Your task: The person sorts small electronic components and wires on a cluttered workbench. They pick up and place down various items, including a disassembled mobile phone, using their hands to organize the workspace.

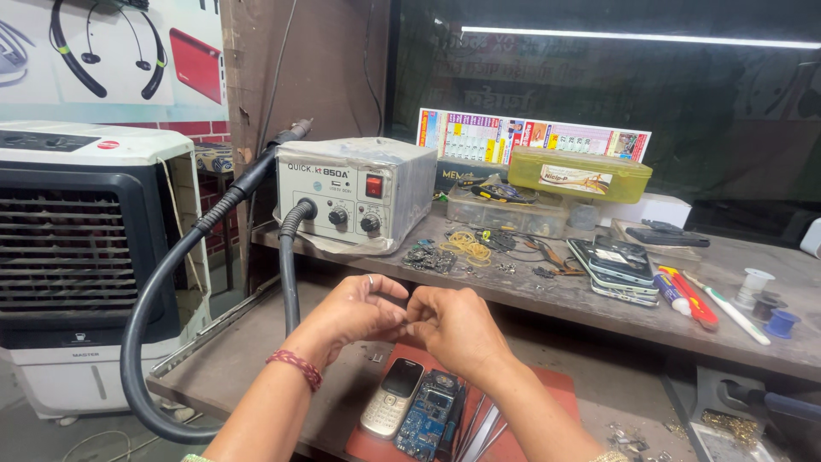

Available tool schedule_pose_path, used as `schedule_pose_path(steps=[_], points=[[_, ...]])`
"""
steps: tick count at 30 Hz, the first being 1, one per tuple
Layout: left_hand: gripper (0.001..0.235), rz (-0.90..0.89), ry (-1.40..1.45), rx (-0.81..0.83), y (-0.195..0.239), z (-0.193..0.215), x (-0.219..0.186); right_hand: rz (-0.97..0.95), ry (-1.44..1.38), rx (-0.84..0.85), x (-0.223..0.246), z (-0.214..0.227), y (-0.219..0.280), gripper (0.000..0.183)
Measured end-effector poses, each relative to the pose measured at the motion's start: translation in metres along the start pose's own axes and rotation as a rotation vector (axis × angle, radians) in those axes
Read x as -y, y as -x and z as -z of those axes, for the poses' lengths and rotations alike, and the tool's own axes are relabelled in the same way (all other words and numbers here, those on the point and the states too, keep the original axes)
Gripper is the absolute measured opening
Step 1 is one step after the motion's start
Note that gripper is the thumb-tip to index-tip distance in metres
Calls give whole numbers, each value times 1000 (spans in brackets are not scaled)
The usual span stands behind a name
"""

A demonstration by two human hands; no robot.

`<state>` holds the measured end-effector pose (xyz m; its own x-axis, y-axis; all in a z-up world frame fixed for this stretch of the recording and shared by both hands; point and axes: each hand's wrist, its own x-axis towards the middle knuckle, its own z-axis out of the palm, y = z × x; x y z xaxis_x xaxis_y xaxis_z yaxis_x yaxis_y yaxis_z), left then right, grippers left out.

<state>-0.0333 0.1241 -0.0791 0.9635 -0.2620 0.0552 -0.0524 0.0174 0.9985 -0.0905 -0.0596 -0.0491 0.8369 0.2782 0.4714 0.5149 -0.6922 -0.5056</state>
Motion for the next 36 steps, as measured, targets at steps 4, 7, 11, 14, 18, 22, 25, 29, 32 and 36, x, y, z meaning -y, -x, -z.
schedule_pose_path(steps=[4,7,11,14,18,22,25,29,32,36], points=[[23,-73,-437,-131,-1,-2,5,-26,45,14,0,0,0,13],[19,-27,-996,-225,10,-5,10,-39,88,40,0,1,3,20],[17,74,-1150,-195,15,-12,25,-93,106,108,-6,-1,3,24],[18,106,-1184,-187,8,-12,34,-86,123,129,-13,-4,3,24],[18,85,-1205,-178,1,-11,39,-115,136,152,-17,-5,3,25],[14,122,-1140,-163,4,-11,37,-112,140,157,-18,-8,4,25],[13,139,-1098,-133,8,-9,34,-96,124,156,-18,-12,6,24],[21,-30,-1096,-184,3,-6,41,-137,127,169,-19,-14,9,25],[20,-155,-1095,-225,-4,-7,48,-113,143,151,-20,-10,7,25],[25,-271,-1151,-303,-11,-11,56,-136,153,148,-26,-2,6,22]])
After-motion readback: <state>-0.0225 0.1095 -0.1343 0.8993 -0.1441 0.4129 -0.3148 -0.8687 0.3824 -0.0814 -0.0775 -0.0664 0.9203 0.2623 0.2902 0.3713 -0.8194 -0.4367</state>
